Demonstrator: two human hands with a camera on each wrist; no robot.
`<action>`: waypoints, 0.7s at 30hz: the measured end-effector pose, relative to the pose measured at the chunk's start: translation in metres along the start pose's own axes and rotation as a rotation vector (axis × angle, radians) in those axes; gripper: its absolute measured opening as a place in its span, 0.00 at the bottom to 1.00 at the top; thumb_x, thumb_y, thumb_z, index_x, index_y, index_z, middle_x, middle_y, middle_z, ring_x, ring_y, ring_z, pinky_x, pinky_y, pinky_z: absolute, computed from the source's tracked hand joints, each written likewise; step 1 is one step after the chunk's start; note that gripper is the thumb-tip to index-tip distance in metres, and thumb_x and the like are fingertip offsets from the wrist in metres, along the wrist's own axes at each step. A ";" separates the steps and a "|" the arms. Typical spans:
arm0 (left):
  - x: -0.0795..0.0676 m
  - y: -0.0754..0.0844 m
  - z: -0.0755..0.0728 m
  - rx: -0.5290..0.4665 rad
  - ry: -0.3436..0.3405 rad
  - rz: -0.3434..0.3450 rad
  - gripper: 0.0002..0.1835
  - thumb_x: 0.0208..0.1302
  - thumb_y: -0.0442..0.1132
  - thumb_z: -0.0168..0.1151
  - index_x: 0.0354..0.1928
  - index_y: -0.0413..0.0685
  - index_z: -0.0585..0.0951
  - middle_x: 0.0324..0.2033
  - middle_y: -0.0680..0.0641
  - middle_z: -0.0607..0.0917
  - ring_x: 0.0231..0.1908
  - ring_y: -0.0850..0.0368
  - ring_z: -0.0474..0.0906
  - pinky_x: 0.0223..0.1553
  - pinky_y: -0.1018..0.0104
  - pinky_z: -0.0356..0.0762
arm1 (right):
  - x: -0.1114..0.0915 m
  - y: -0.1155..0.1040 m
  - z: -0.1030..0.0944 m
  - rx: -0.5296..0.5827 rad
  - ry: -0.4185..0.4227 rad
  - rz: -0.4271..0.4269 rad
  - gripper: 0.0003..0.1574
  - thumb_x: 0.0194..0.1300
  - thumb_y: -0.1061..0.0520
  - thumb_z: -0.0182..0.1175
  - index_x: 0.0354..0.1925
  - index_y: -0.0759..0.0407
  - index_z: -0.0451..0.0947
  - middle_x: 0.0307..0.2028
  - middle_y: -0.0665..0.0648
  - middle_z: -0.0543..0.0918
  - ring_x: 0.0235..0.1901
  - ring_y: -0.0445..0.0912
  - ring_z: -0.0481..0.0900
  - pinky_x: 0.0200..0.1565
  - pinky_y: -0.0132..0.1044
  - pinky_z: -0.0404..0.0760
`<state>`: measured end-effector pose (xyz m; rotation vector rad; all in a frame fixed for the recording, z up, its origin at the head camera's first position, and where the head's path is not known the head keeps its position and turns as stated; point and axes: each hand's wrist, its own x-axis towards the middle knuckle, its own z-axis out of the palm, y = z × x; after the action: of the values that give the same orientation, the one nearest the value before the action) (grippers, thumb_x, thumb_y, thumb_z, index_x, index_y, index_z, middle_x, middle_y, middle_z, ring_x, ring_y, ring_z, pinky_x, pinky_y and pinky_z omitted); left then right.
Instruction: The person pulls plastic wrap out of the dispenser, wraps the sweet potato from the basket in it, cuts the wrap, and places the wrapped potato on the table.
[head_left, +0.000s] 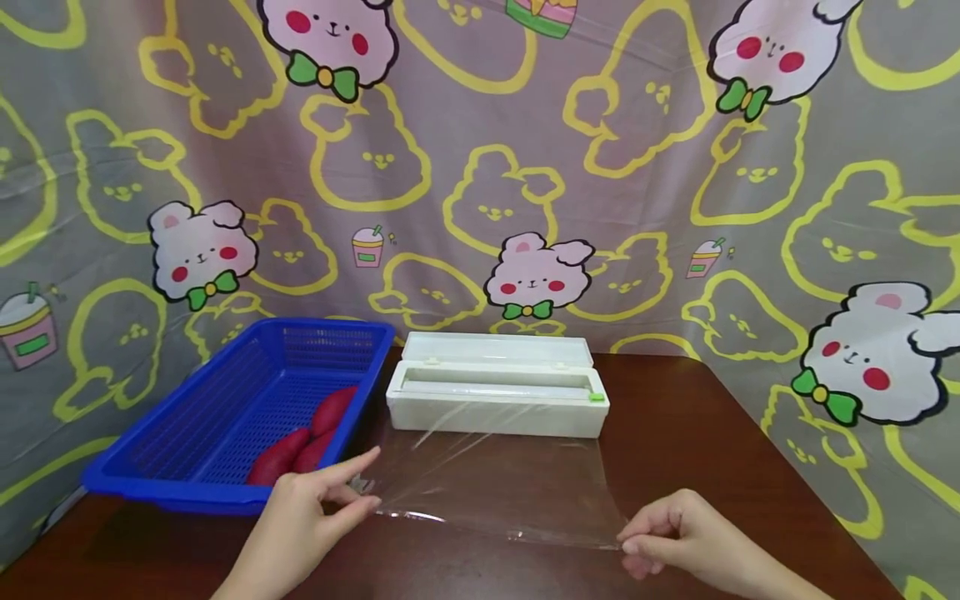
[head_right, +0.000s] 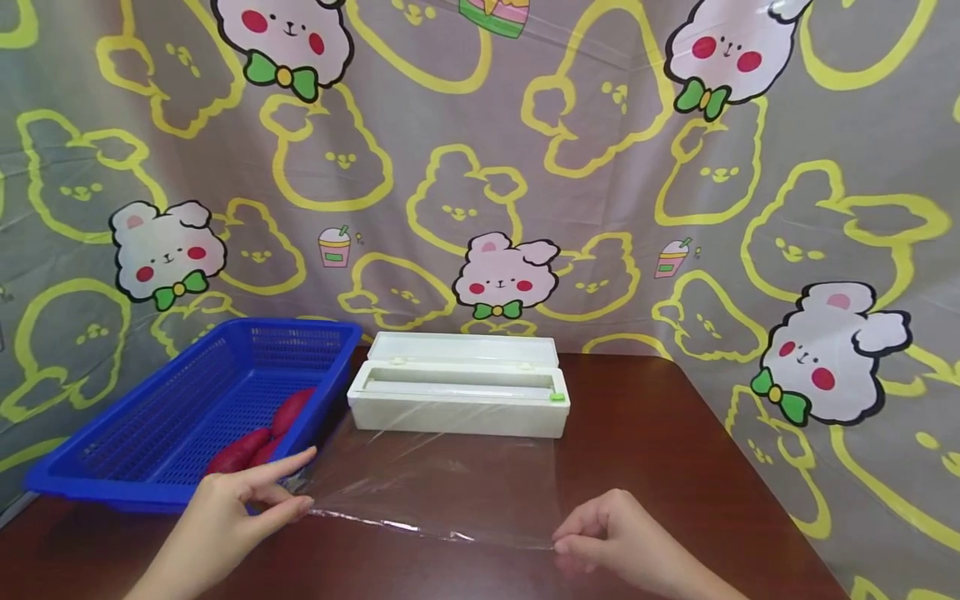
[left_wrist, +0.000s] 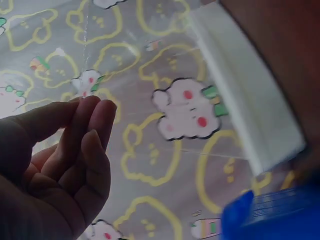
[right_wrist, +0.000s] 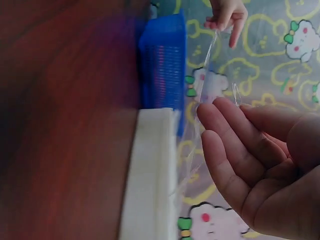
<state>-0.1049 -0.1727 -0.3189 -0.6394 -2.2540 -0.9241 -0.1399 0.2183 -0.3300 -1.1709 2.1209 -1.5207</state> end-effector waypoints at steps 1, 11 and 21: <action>-0.004 -0.002 0.002 -0.013 -0.030 -0.016 0.21 0.41 0.30 0.70 0.43 0.36 0.81 0.16 0.62 0.81 0.21 0.72 0.74 0.20 0.78 0.66 | -0.002 0.003 0.001 0.031 -0.011 0.030 0.07 0.59 0.70 0.53 0.33 0.73 0.78 0.24 0.62 0.82 0.23 0.38 0.78 0.22 0.39 0.78; -0.028 -0.025 0.020 -0.105 -0.377 -0.113 0.16 0.49 0.35 0.66 0.38 0.29 0.81 0.19 0.54 0.83 0.21 0.73 0.74 0.22 0.75 0.72 | -0.012 0.032 0.013 0.234 -0.045 0.346 0.35 0.57 0.66 0.56 0.58 0.80 0.54 0.11 0.53 0.63 0.11 0.37 0.59 0.15 0.25 0.58; -0.040 -0.039 0.035 -0.080 -0.557 -0.184 0.16 0.47 0.38 0.68 0.35 0.31 0.82 0.19 0.54 0.84 0.25 0.70 0.77 0.26 0.70 0.75 | -0.016 0.062 0.019 0.391 -0.070 0.485 0.45 0.56 0.65 0.57 0.64 0.75 0.45 0.15 0.48 0.69 0.13 0.35 0.67 0.18 0.24 0.65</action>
<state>-0.1141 -0.1797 -0.3839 -0.8133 -2.8174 -1.0222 -0.1456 0.2248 -0.3960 -0.5196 1.7746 -1.5309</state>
